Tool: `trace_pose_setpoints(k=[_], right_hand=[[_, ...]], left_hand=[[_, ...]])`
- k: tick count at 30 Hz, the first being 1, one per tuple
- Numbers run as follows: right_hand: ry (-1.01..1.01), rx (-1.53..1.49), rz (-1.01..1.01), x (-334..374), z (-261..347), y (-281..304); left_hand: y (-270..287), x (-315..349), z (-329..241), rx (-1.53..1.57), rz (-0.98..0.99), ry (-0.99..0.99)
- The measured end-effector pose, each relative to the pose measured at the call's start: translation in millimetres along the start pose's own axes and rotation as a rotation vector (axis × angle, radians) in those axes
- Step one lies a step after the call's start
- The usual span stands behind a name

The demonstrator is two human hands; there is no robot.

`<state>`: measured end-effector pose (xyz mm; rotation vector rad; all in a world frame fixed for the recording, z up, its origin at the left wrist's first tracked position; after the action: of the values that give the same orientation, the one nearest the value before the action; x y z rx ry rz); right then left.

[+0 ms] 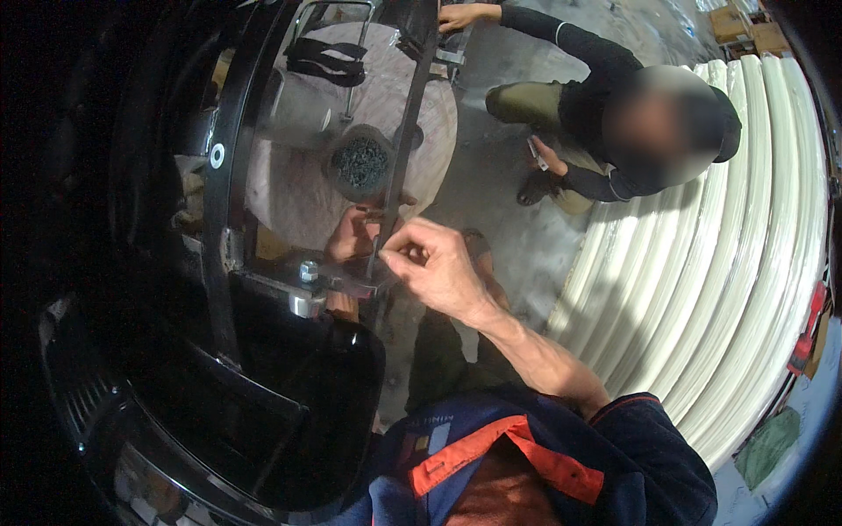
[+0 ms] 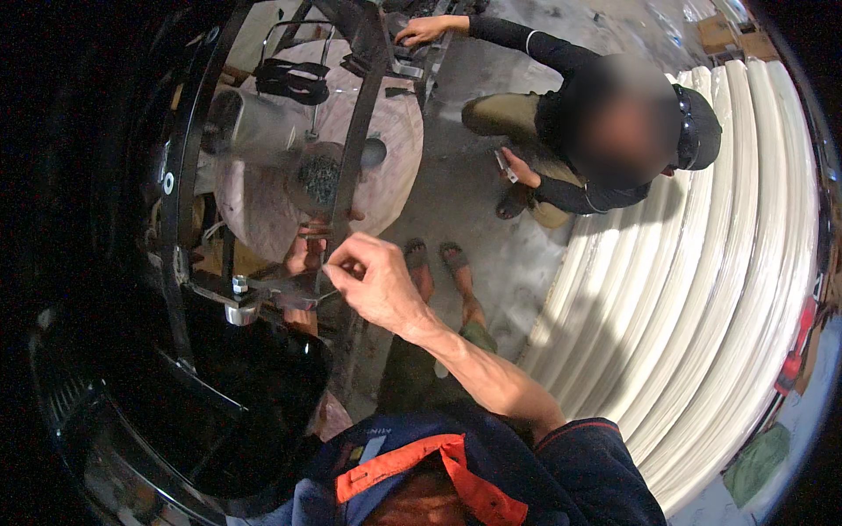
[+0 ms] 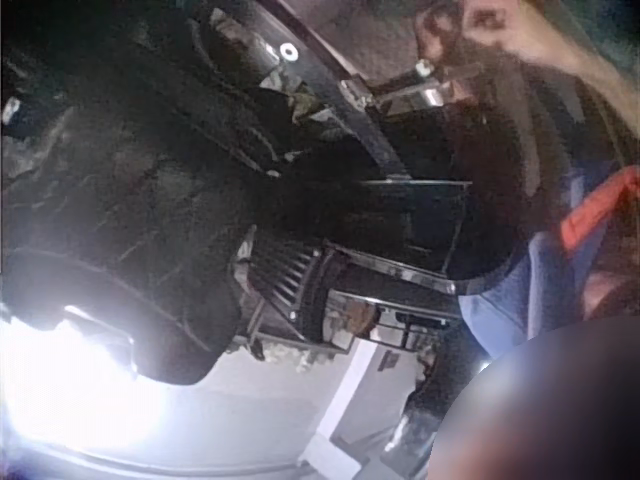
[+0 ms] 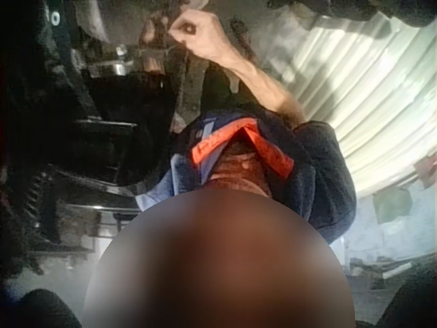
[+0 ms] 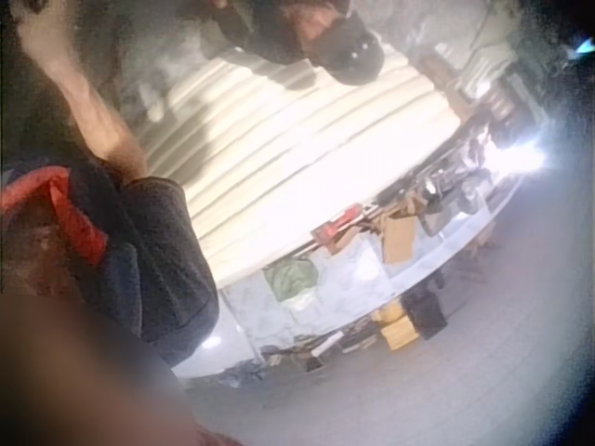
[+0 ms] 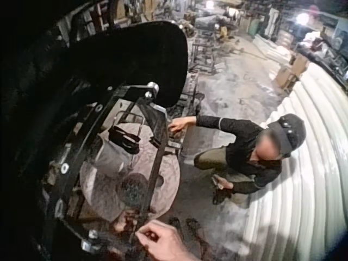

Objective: The person uses a cordless drill to fasten a black plastic cover onto a motorcycle frame, then aligns and secures a metal bracket with bolts and nuts. A coworker assists by handing parts and holding components in place.

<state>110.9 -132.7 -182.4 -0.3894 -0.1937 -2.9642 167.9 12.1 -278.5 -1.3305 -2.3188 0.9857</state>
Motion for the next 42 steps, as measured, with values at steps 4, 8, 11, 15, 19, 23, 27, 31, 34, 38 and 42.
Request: trace_pose_setpoints(k=[4, 8, 11, 15, 19, 23, 27, 31, 34, 38, 42], right_hand=[[-0.002, 0.088, 0.009, 0, 2, -1], [-0.039, -0.034, -0.037, -1, -3, -1], [0.064, -0.038, -0.002, -2, -1, -5], [-0.012, -0.024, -0.067, -2, -8, -1], [-0.078, -0.094, -0.036, -1, -12, -4], [-0.084, -0.069, 0.002, -3, -12, -6], [-0.165, -0.119, 0.031, -4, -16, -6], [-0.202, -0.147, 0.061, -6, -18, -8], [-0.077, -0.019, -0.008, -8, -12, -4], [-0.200, -0.165, 0.085, -8, -18, -9], [-0.205, -0.103, 0.088, -8, -15, -8]], left_hand=[[2, -1, -6, -0.046, 0.003, 0.027], [2, -5, -7, -0.030, -0.009, 0.047], [-2, -5, -11, -0.144, -0.067, -0.050], [-8, -9, -13, 0.113, 0.002, -0.078], [-8, -8, -14, 0.103, -0.084, -0.058], [-7, -9, -6, 0.001, -0.221, -0.050], [-4, -11, -2, 0.233, -0.128, -0.028], [1, -9, -3, 0.182, -0.082, 0.010], [0, -8, -6, 0.152, -0.063, -0.016], [0, -9, -12, 0.081, -0.010, 0.041], [6, -9, -16, -0.095, 0.016, 0.039]])
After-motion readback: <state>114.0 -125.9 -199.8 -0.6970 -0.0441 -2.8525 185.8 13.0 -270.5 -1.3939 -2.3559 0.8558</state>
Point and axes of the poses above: each hand's wrist, its own x-axis away from the middle knuckle, its own y-axis out of the back of the hand, z = x × y, the point moved 5 cm from there along -x, towards the middle knuckle, and after that the axes turned 5 degrees about z, right-handed, at the moved point
